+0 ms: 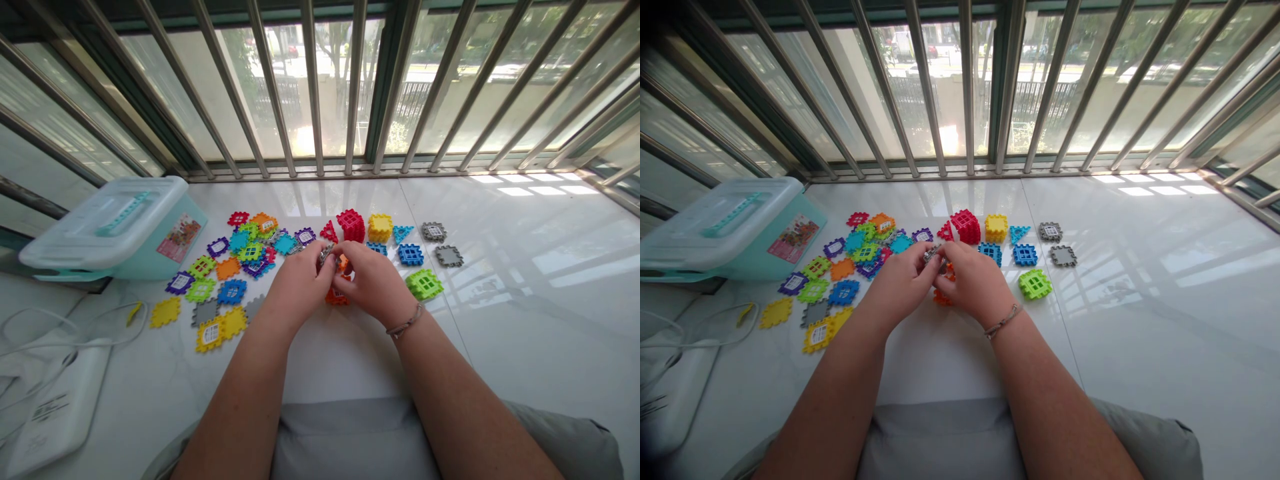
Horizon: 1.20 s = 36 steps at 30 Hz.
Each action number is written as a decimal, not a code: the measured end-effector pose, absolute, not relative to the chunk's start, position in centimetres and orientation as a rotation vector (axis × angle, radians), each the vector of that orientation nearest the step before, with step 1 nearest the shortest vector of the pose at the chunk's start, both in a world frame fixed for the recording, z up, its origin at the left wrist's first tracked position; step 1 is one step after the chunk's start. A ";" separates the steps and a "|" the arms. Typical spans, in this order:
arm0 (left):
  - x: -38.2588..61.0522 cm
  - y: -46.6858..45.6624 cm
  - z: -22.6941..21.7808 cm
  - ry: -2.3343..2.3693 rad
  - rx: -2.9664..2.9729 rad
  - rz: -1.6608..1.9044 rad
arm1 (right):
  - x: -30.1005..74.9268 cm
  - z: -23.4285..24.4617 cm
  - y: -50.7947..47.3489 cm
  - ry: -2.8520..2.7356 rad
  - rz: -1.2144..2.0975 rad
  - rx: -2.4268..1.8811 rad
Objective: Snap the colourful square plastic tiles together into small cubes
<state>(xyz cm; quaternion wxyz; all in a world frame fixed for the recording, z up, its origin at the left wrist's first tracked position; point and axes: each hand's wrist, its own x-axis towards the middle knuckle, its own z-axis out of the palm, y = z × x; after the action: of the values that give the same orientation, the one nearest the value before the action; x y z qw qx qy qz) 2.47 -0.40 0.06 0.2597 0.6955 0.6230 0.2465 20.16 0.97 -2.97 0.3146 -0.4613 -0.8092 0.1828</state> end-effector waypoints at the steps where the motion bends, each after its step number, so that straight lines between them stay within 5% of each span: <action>1: 2.5 -0.4 0.1 1.686 1.884 0.668 | 20.2 -3.0 1.0 -2.135 0.480 -1.218; 36: 2.7 -0.4 0.1 1.747 1.956 0.596 | 20.0 -2.7 0.9 -2.166 0.533 -1.266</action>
<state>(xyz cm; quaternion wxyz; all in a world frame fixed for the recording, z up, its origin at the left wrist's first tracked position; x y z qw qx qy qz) 2.68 -0.44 0.07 0.2240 0.7089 0.6330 0.2160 19.95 0.90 -2.71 0.2845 -0.4733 -0.8095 0.1994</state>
